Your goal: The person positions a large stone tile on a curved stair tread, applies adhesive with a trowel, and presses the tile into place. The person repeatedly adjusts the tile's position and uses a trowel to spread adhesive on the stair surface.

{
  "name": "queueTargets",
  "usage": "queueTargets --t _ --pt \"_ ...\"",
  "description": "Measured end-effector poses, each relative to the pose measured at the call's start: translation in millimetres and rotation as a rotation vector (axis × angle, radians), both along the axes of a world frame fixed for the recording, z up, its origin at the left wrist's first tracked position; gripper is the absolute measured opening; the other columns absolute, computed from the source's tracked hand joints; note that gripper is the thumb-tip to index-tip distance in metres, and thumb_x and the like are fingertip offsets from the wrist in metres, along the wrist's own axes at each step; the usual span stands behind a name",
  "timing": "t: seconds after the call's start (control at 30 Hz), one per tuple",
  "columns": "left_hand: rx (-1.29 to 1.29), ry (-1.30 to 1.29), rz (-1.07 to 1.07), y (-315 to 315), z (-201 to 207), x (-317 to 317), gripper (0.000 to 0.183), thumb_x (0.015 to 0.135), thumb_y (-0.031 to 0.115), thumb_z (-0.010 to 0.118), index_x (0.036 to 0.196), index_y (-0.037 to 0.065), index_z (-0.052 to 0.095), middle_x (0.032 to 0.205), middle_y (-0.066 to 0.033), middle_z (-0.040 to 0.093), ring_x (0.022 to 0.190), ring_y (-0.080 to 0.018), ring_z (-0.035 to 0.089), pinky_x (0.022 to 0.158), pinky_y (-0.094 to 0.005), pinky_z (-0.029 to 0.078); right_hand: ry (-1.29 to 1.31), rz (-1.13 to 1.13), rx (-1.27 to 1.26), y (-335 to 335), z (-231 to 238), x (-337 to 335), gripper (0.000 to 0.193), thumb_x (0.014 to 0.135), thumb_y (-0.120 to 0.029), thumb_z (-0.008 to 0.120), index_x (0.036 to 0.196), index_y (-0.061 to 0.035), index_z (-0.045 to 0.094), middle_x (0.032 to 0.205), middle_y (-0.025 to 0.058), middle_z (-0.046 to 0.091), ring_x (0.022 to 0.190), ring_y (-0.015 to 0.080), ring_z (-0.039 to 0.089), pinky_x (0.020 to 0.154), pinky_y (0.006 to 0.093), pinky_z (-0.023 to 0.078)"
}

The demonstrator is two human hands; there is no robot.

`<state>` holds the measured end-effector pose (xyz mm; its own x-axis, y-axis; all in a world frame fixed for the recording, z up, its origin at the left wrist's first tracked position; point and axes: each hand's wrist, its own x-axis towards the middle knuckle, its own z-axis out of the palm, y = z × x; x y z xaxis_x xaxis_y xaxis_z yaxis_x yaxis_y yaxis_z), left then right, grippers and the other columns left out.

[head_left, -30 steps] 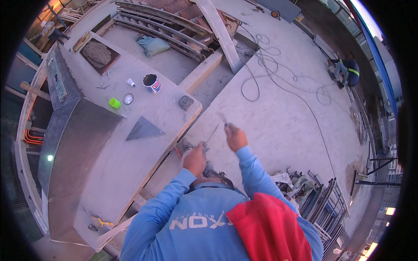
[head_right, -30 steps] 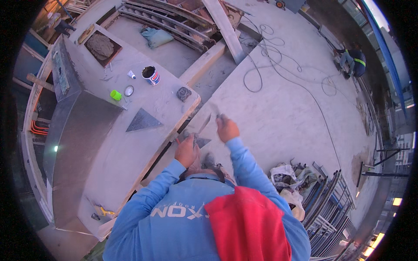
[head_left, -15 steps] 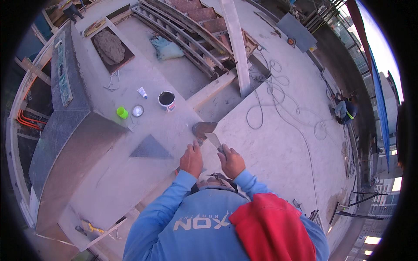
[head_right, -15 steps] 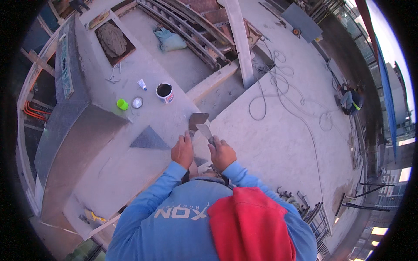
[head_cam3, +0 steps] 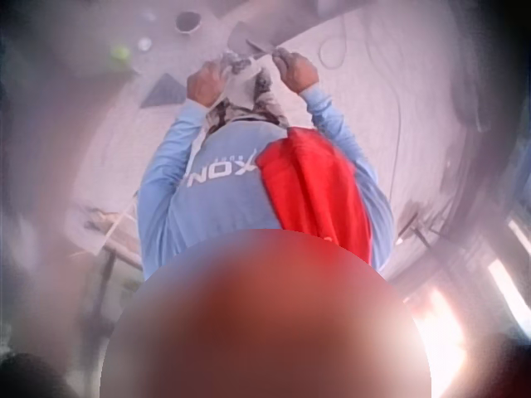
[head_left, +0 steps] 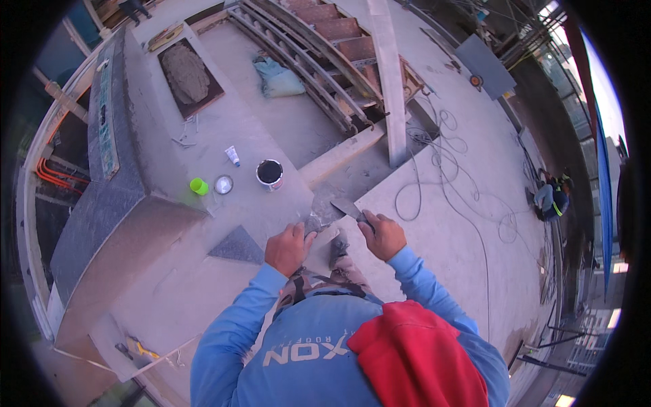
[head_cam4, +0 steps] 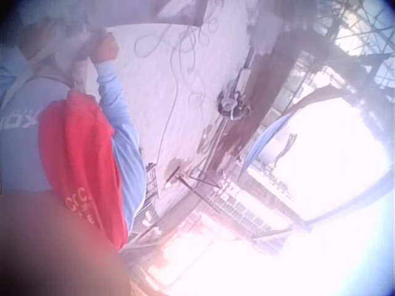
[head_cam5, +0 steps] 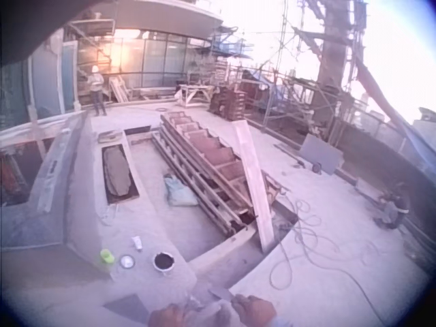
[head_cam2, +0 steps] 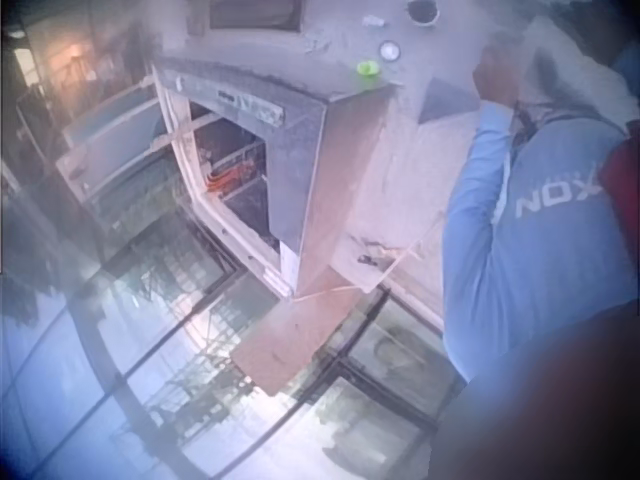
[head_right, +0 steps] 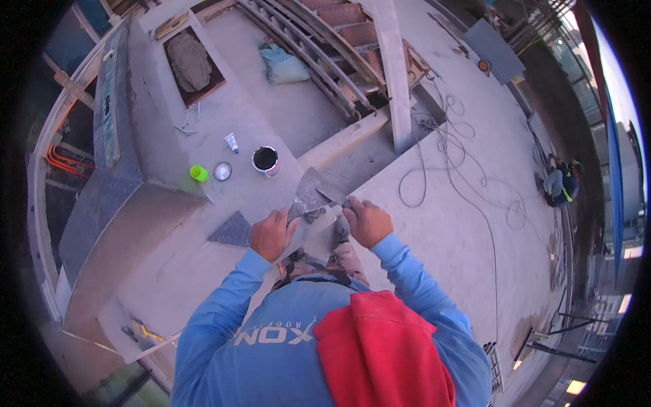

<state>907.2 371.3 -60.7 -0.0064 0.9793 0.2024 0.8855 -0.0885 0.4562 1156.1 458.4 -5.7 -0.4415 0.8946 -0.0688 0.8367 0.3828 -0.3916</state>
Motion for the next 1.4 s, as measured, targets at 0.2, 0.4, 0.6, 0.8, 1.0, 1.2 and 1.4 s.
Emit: queueTargets --t 0.2,0.4,0.6,0.8,1.0,1.2,1.4 --pt "0.012 0.203 0.065 38 -6 0 0.038 0.093 0.037 0.066 0.106 0.002 0.061 0.086 -0.0118 0.063 0.065 -0.0286 0.067 0.053 -0.0384 0.054 0.145 0.254 -0.209 111 -54 4 0.038 0.096 -0.033 0.059 0.115 -0.0010 0.069 0.090 0.0250 0.069 0.086 0.0455 0.066 0.076 0.0505 0.052" --pt "-0.071 0.167 0.042 86 4 54 0.037 0.091 0.035 0.069 0.108 0.004 0.062 0.081 -0.0123 0.060 0.066 -0.0307 0.066 0.054 -0.0420 0.053 0.325 0.276 -0.231 230 -93 11 0.038 0.098 -0.036 0.056 0.116 -0.0043 0.069 0.090 0.0248 0.070 0.088 0.0430 0.068 0.077 0.0486 0.052" --pt "-0.064 -0.085 0.605 66 -16 81 0.035 0.095 0.035 0.064 0.107 0.002 0.061 0.089 -0.0206 0.065 0.078 -0.0427 0.066 0.065 -0.0516 0.052 0.490 0.261 -0.493 306 -106 47 0.043 0.099 -0.036 0.056 0.114 0.0024 0.068 0.079 0.0148 0.069 0.079 0.0233 0.070 0.070 0.0379 0.052" --pt "0.001 -0.658 1.243 -29 -22 75 0.031 0.100 0.029 0.060 0.108 -0.001 0.055 0.074 -0.0148 0.063 0.055 -0.0251 0.060 0.050 -0.0374 0.048 0.287 0.488 -0.434 244 -133 -13 0.030 0.090 -0.021 0.069 0.111 -0.0003 0.062 0.090 0.0223 0.071 0.084 0.0366 0.071 0.073 0.0422 0.054" --pt "0.344 -1.152 1.400 -55 -17 61 0.023 0.101 0.022 0.057 0.109 0.001 0.053 0.075 -0.0067 0.061 0.049 -0.0110 0.054 0.041 -0.0261 0.043 0.577 0.967 -0.257 177 -82 -97 0.033 0.093 -0.019 0.064 0.123 -0.0033 0.063 0.095 0.0244 0.068 0.084 0.0439 0.067 0.073 0.0478 0.053" --pt "0.325 -1.290 1.268 -73 -23 33 0.024 0.097 0.010 0.057 0.117 0.003 0.046 0.085 -0.0091 0.066 0.058 -0.0129 0.061 0.049 -0.0265 0.050 0.280 1.099 -0.262 80 -20 -144 0.037 0.096 -0.019 0.059 0.131 -0.0074 0.061 0.090 0.0233 0.065 0.076 0.0431 0.065 0.071 0.0511 0.052" --pt "0.545 -0.957 1.207 -93 -51 -26 0.034 0.094 0.010 0.060 0.125 0.002 0.047 0.097 -0.0115 0.068 0.081 -0.0186 0.066 0.067 -0.0328 0.055 0.278 1.092 -0.270 -61 2 -218 0.048 0.097 -0.019 0.054 0.145 -0.0137 0.048 0.092 0.0270 0.060 0.076 0.0456 0.063 0.071 0.0520 0.053"
